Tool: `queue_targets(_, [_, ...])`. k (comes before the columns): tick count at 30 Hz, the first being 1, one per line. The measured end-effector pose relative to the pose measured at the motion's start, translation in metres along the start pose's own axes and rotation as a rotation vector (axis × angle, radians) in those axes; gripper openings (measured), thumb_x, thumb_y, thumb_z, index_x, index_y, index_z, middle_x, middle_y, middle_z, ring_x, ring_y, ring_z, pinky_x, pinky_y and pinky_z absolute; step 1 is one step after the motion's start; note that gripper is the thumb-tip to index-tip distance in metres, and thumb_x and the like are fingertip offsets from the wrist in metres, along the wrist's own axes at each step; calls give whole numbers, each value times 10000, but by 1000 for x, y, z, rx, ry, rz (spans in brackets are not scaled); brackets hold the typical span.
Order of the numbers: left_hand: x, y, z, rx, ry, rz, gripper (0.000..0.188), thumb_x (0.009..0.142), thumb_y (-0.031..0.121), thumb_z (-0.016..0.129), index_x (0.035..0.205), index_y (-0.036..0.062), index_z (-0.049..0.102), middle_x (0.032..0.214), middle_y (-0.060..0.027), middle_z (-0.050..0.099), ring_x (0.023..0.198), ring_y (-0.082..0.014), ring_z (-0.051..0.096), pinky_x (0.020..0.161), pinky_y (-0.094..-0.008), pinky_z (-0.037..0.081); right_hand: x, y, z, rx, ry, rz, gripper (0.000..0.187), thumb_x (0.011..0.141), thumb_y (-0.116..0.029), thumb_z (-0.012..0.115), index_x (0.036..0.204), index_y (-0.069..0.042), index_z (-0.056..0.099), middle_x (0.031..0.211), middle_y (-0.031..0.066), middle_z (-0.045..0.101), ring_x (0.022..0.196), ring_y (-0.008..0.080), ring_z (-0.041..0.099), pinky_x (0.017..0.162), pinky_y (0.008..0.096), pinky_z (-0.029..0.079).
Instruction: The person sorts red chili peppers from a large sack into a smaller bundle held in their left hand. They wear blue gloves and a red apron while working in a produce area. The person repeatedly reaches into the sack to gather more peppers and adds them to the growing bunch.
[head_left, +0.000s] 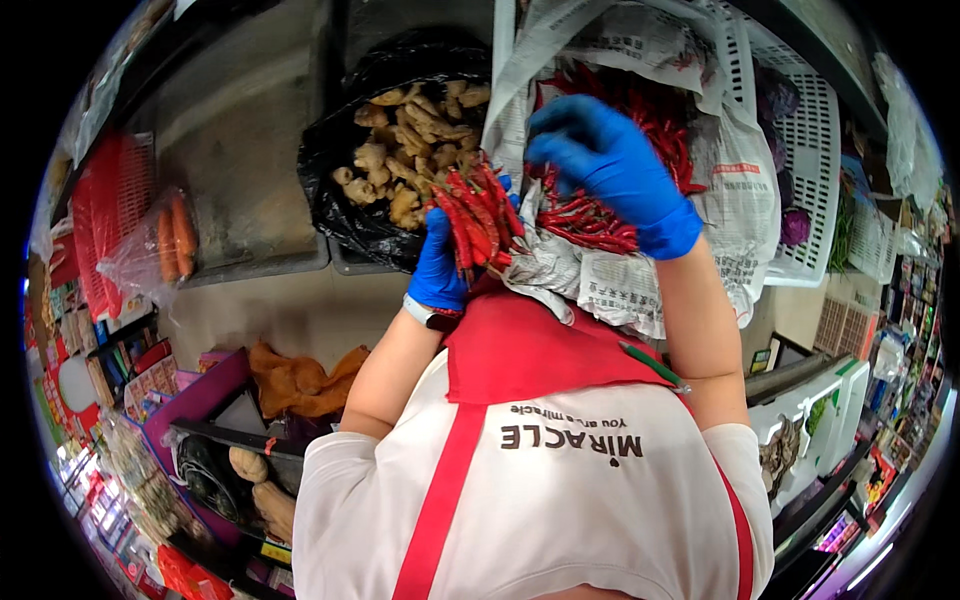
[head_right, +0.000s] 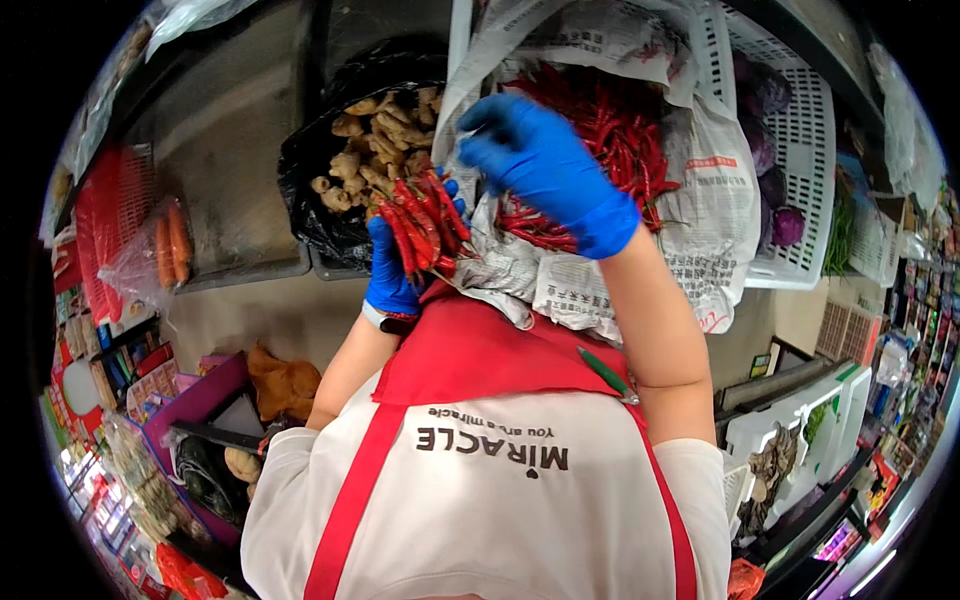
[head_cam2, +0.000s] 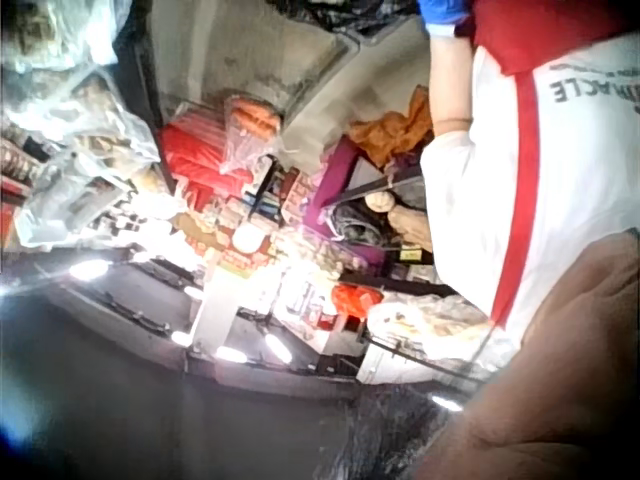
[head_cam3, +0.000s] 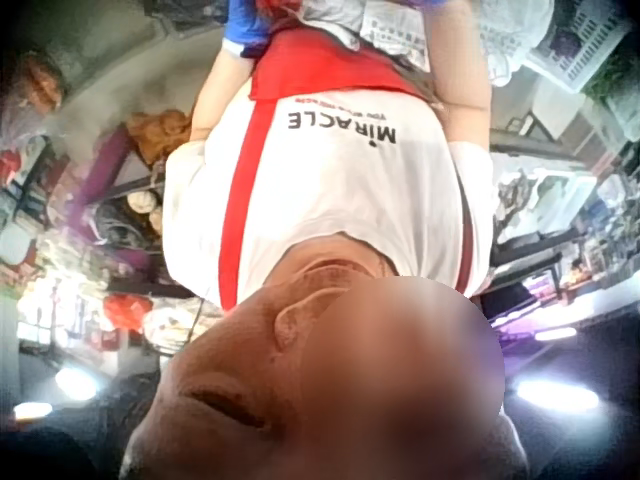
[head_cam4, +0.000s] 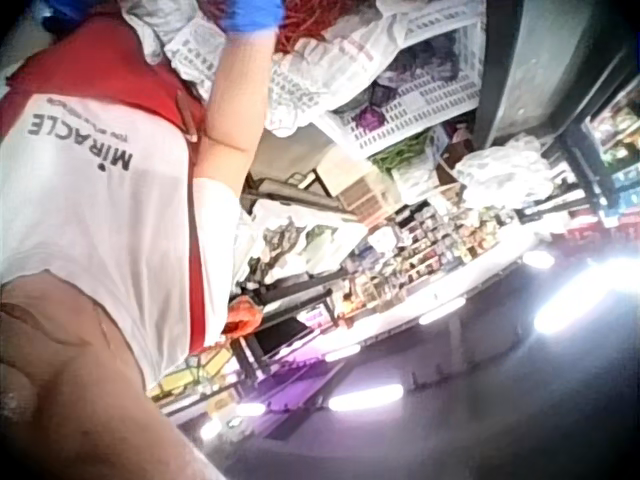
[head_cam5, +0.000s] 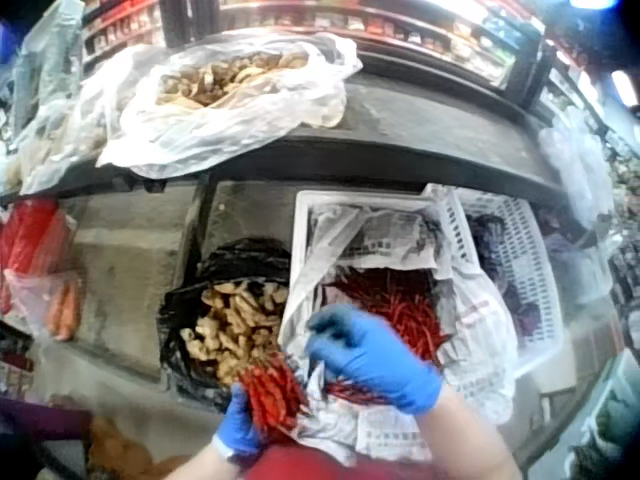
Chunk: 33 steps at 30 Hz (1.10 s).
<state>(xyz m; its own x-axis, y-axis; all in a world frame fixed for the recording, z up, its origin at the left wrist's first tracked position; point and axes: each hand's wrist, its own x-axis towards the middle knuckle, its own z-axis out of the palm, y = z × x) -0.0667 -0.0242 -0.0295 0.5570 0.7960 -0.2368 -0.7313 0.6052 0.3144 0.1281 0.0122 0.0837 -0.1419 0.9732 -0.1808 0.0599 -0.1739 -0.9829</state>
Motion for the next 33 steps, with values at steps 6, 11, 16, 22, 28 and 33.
queue_targets(6, [3, 0, 1, 68, -16, 13, 865, 737, 567, 584, 1343, 50, 247, 1281, -132, 412, 1155, -272, 440, 995, -406, 345, -38, 71, -72, -561, -94, 0, 208, 788, -163, 597, 953, -35, 593, 815, 101, 622, 688, 192, 599, 610, 303, 477])
queue_targets(11, [5, -1, -6, 100, 51, 8, 893, 735, 573, 579, 1359, 47, 213, 1312, -142, 381, 1185, -289, 412, 1000, -421, 347, -49, 101, -67, -929, -318, 299, 249, 747, -248, 583, 919, -71, 621, 860, 142, 611, 761, 301, 588, 690, 378, 469])
queue_targets(16, [4, 1, -1, 33, 44, -10, 821, 758, 508, 603, 1340, 50, 248, 1286, -125, 401, 1165, -275, 430, 1004, -405, 338, -47, 135, -39, -1040, -271, -21, 224, 713, -205, 612, 905, -90, 622, 908, 120, 584, 779, 303, 584, 667, 384, 475])
queue_targets(22, [6, 0, 0, 127, 29, 12, 863, 769, 561, 546, 1360, 36, 200, 1316, -146, 370, 1179, -291, 418, 1006, -410, 339, -28, 142, -26, -1254, -330, 191, 186, 677, -159, 615, 836, -65, 634, 849, 164, 604, 787, 337, 593, 660, 412, 488])
queue_targets(28, [5, 1, 0, 50, -12, -2, 829, 792, 535, 533, 1357, 25, 202, 1320, -156, 367, 1178, -294, 419, 1007, -409, 338, -23, 124, -42, -738, -192, 349, 180, 679, -156, 618, 808, -30, 633, 810, 159, 625, 749, 285, 604, 667, 360, 478])
queue_targets(33, [6, 2, 2, 106, 5, -17, 828, 792, 534, 533, 1354, 21, 207, 1317, -172, 369, 1177, -297, 420, 1005, -410, 340, -24, 128, -70, -662, -228, 392, 252, 696, -223, 648, 857, -30, 623, 812, 142, 624, 723, 250, 595, 674, 342, 464])
